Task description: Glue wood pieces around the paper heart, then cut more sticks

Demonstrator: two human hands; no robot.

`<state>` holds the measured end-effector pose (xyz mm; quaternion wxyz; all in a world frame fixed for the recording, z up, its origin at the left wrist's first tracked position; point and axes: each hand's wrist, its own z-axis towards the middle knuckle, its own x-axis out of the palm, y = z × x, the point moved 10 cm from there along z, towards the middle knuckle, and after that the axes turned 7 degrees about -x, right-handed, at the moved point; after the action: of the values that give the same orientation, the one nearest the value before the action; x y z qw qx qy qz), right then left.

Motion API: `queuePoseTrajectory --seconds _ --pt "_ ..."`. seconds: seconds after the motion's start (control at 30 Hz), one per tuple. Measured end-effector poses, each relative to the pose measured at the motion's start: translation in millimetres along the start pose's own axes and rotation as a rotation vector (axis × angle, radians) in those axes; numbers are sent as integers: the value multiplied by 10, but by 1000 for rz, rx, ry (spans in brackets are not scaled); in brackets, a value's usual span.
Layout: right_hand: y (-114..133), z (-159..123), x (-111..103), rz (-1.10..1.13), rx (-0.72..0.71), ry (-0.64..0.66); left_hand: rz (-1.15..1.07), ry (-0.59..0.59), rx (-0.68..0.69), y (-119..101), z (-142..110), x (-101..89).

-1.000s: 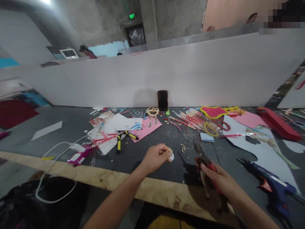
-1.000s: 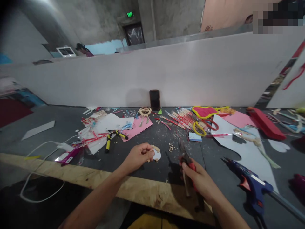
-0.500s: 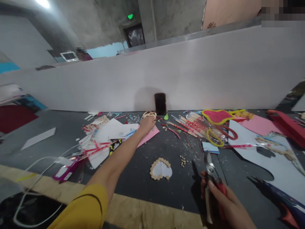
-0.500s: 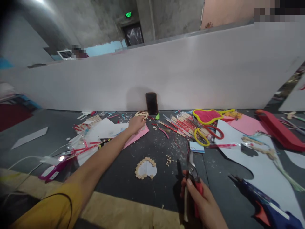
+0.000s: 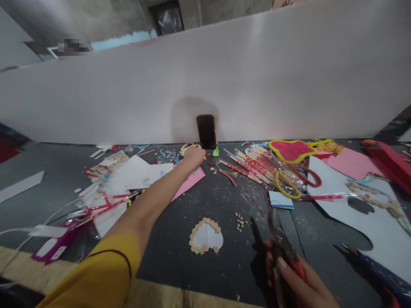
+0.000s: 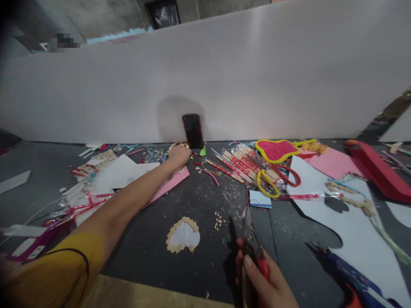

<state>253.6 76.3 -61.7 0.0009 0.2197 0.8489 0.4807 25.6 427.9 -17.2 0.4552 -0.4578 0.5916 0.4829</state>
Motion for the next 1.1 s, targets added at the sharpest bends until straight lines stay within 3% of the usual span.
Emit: queuePoseTrajectory --seconds 0.13,0.27,0.43,0.6,0.77,0.97,1.1 --pt "26 9 -2 -30 -32 6 14 -23 -28 -20 -25 -72" --pt "13 5 13 -15 -27 18 -21 -46 -4 -95 -219 -210" --pt "-16 37 2 -6 -39 60 -115 -74 118 -406 -852 -386" --pt "-10 85 39 -49 -75 175 -241 27 391 -982 -1634 -318" --pt "75 58 82 -68 -122 191 -314 72 483 -1289 -1964 -202" --pt "174 -12 123 -35 -203 228 -372 71 492 -1370 -2086 -269" --pt "213 -52 123 -6 -266 252 -368 -61 348 -1132 -2264 -467"
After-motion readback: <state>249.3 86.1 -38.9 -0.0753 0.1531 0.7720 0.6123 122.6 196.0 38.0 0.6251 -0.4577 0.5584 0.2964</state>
